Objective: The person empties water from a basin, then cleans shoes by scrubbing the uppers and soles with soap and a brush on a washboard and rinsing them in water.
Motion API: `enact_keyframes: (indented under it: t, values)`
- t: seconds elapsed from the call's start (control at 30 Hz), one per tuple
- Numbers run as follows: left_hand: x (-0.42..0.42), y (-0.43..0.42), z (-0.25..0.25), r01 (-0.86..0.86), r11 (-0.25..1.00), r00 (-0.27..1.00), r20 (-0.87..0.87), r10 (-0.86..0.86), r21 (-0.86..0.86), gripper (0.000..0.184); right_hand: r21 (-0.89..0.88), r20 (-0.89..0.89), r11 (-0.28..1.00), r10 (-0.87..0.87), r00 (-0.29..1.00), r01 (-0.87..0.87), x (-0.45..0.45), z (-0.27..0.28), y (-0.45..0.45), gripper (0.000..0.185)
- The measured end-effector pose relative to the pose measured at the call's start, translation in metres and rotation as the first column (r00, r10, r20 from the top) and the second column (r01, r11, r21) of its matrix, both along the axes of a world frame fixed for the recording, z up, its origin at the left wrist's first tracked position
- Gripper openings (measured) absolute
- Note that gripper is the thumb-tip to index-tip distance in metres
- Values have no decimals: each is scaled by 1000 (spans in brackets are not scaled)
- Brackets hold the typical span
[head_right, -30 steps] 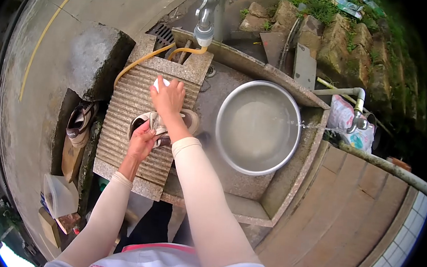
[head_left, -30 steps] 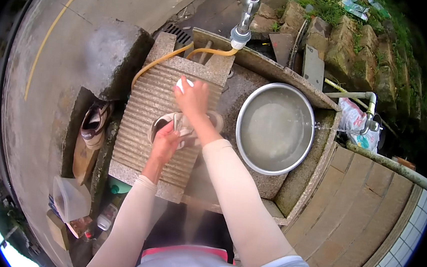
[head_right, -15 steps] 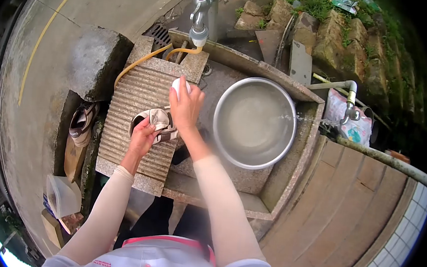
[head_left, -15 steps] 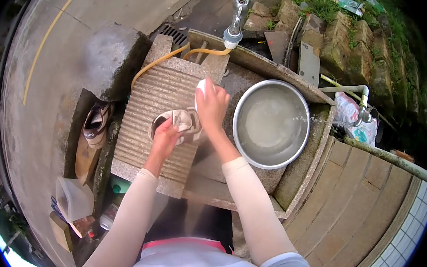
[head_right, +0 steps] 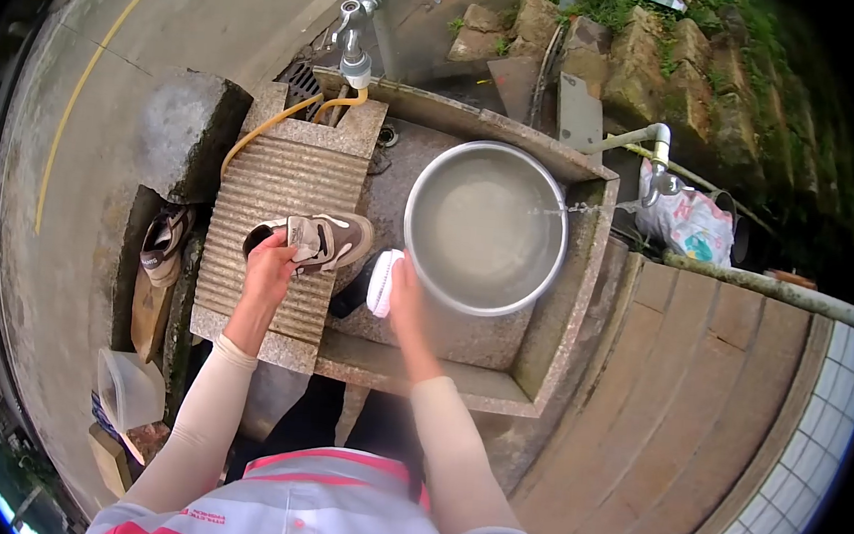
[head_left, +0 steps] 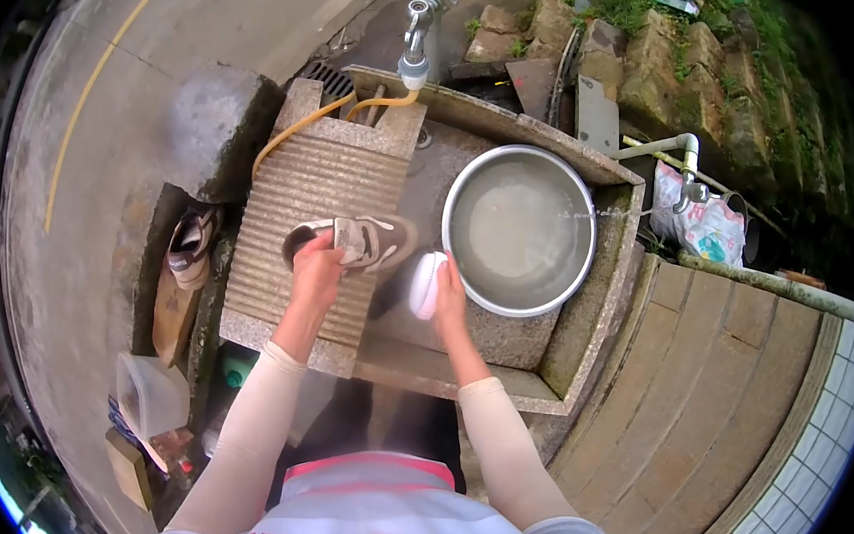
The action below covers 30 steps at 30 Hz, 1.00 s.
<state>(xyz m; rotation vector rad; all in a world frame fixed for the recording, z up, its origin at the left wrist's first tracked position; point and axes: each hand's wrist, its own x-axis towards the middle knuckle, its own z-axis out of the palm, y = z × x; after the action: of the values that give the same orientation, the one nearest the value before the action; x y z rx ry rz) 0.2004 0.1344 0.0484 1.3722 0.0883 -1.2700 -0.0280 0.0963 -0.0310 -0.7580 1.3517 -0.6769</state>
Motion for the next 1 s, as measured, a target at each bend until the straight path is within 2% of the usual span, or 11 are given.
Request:
enact_keyframes:
  t: [0.17,0.27,0.43,0.53,0.67,0.7,0.73,0.8,0.83,0.87,1.0]
  values:
    - [-10,10,7,-125,975,860,511,13,185,31,-269,-176,947,132,975,-177,27,-5,-41,49]
    - [-11,17,0,-131,960,903,429,14,246,29,-340,-227,916,139,964,-213,27,-8,-43,47]
    - [34,1,-3,31,986,980,-201,2,163,46,-426,-318,865,130,939,-265,30,4,-44,44]
    - [41,-14,-16,213,917,963,-230,-139,337,49,-462,-340,844,114,933,-271,41,-3,-51,44]
    - [21,-25,3,224,923,974,-113,-197,313,39,-429,-377,825,208,903,-369,38,-3,-69,47]
    - [22,-19,5,312,908,950,-69,-305,280,57,-408,-387,821,241,890,-400,36,-4,-73,47]
    - [21,-3,-12,389,849,832,260,-491,357,64,-388,-395,816,274,877,-430,35,-5,-76,47]
    - [9,16,-32,412,719,221,705,-674,559,80,-366,-363,842,263,894,-397,34,-5,-77,49]
    - [7,19,-19,524,555,98,602,-792,646,94,-351,-331,863,248,910,-363,34,-4,-75,49]
    - [5,15,-4,549,424,-152,585,-797,720,87,-336,-299,882,233,925,-331,35,-5,-74,50]
    - [1,11,-19,488,509,92,538,-838,709,64,-365,-335,878,186,923,-310,47,1,-63,54]
